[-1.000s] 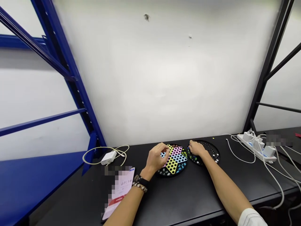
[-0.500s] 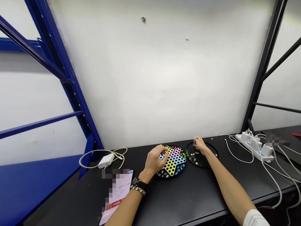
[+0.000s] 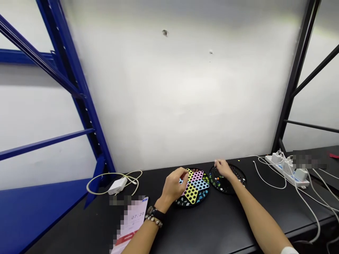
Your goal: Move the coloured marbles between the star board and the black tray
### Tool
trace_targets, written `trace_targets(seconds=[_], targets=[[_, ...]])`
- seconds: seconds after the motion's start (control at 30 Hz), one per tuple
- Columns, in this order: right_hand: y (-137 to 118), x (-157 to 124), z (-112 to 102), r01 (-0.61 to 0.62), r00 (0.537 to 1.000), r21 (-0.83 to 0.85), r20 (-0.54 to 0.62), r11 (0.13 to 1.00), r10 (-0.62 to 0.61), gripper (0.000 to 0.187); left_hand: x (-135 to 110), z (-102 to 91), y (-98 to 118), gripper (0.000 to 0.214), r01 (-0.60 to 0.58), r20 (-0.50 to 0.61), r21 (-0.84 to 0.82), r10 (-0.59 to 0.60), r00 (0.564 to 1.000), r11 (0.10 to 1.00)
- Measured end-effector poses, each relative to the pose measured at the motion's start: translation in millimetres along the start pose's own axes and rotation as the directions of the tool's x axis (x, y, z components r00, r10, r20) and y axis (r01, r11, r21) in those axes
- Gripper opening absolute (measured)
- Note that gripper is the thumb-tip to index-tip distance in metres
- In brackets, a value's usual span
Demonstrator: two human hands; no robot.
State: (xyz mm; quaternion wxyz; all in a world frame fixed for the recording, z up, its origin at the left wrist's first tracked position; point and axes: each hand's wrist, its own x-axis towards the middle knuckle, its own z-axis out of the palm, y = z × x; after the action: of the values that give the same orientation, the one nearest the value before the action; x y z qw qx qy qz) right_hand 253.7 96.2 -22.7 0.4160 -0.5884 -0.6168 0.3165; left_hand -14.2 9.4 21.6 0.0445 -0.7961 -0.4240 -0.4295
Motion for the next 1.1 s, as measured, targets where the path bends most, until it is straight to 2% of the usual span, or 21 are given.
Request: trace_targets(seconds=[0.03,0.1,0.2,0.27,0.37,0.53,0.73,0.8,0.87,0.93,0.97,1.03,1.1], targets=[[-4,-4,4,0.059,0.998,-0.195,0.025,0.979,-0.055,0.034,0,-0.2,0,0.018,0.011,0.006,-0.004,-0.011,1.0,1.0],[-13,-14,11,0.143,0.989,-0.484,0.101,0.864,-0.107,0.032,0,-0.9,0,0.018,0.025,0.017,-0.008,-0.025,1.0,1.0],[-26,-26,17,0.203,0.977,-0.698,0.189,0.687,-0.096,0.032,0,-2.0,1,0.019,0.035,0.031,-0.002,-0.035,0.999,0.999],[-32,-31,19,0.23,0.969,-0.75,0.236,0.62,-0.075,0.033,0,-2.2,2,0.02,0.04,0.04,0.003,-0.04,0.998,0.999],[-36,-33,19,0.252,0.961,-0.768,0.269,0.589,-0.062,0.031,-1,-1.8,3,0.019,0.052,0.056,0.003,-0.053,0.997,0.999],[-35,-34,12,0.27,0.952,-0.766,0.305,0.583,-0.041,0.028,-1,-1.4,4,0.019,0.055,0.078,0.016,-0.056,0.995,0.998],[-32,-34,6,0.25,0.953,-0.745,0.304,0.619,-0.019,0.025,-1,-0.6,4,0.019,0.055,0.093,0.011,-0.056,0.994,0.998],[-27,-29,5,0.23,0.96,-0.689,0.276,0.687,-0.044,0.023,-1,-0.3,4,0.019,0.053,0.093,0.015,-0.054,0.994,0.999],[-20,-21,1,0.197,0.969,-0.534,0.235,0.822,-0.08,0.021,-1,-0.3,4,0.019,0.047,0.087,0.019,-0.049,0.995,0.999],[-12,-13,-6,0.119,0.982,-0.243,0.175,0.963,-0.077,0.026,-1,-0.5,4,0.019,0.041,0.079,0.021,-0.043,0.996,0.999],[-8,-9,-9,0.055,0.986,-0.061,0.159,0.997,-0.045,0.028,-1,-0.6,5,0.018,0.037,0.075,0.022,-0.039,0.996,0.999],[-2,-4,-16,-0.099,0.978,0.271,0.203,0.957,0.044,0.027,-1,-0.5,5,0.017,0.029,0.073,0.02,-0.031,0.997,0.999],[1,-2,-20,-0.226,0.945,0.441,0.315,0.868,0.087,0.026,-1,-0.2,5,0.017,0.025,0.073,0.019,-0.027,0.997,1.0]])
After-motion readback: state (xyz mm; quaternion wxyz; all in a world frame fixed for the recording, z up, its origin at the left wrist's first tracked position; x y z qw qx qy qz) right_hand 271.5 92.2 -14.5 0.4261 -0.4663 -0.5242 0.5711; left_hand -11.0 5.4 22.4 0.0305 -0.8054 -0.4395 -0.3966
